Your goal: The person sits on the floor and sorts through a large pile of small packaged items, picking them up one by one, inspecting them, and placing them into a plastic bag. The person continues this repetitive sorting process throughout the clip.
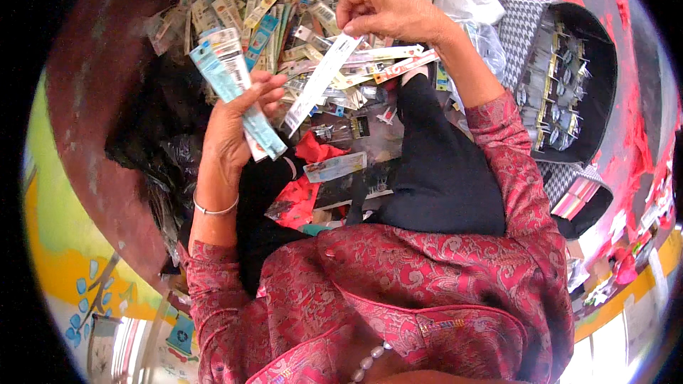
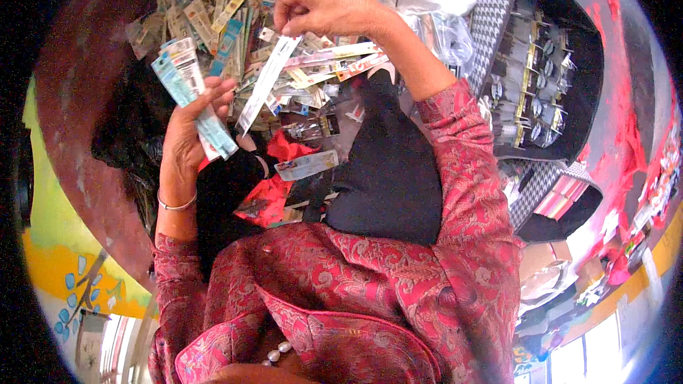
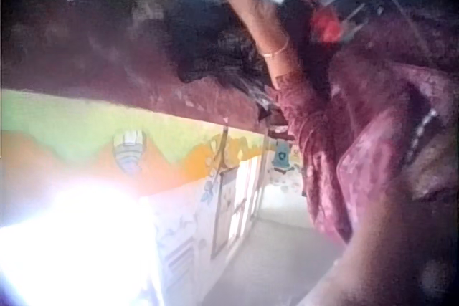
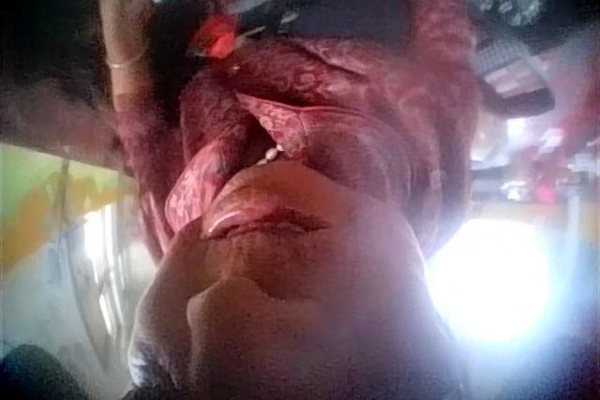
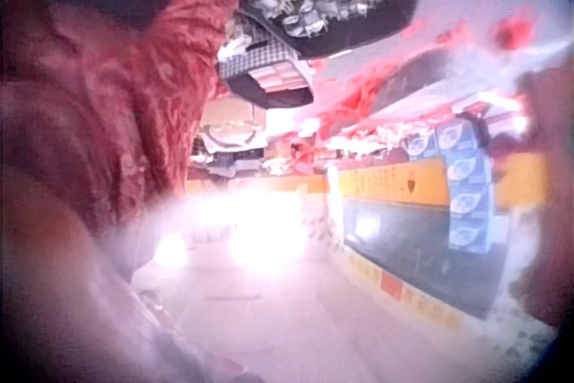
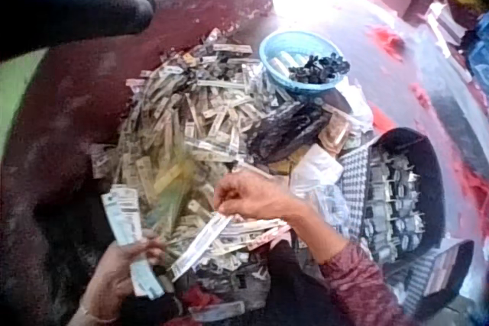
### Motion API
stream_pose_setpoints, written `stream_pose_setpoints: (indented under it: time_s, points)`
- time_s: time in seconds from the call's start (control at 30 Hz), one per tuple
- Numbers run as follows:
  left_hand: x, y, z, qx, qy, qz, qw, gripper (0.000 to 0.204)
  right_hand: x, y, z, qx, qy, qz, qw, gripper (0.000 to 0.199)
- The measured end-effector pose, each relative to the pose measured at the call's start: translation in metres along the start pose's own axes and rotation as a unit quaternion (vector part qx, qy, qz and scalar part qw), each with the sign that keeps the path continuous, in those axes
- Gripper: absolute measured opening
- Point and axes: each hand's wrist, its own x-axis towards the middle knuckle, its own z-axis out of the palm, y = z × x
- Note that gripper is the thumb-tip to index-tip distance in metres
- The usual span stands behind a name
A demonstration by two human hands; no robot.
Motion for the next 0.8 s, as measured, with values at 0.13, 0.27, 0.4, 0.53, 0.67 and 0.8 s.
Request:
stream_pose_setpoints:
  time_s: [0.13,0.27,0.4,0.53,0.67,0.8]
  points:
    - [-0.003,-0.003,0.009,0.010,-0.084,-0.041,0.996,0.033,0.013,0.011,0.021,0.068,-0.023,-0.089,0.993,0.017]
    - [-0.015,-0.011,0.027,0.005,-0.146,-0.099,0.984,0.044,0.025,0.000,0.041,0.142,-0.022,-0.044,0.989,0.017]
    - [-0.012,-0.012,0.017,0.037,-0.142,-0.111,0.983,0.037,0.026,0.004,0.038,0.152,0.009,-0.005,0.988,0.015]
    - [-0.004,-0.005,-0.003,0.060,-0.014,-0.045,0.997,0.036,0.014,0.012,0.007,0.131,0.201,0.069,0.968,0.015]
    - [0.010,0.007,-0.018,-0.104,0.097,0.060,0.988,0.035,0.015,0.042,0.000,0.333,0.385,0.079,0.857,0.010]
    - [0.012,-0.012,-0.014,-0.170,0.049,0.068,0.982,0.041,0.023,0.018,0.054,0.422,0.309,0.101,0.846,0.003]
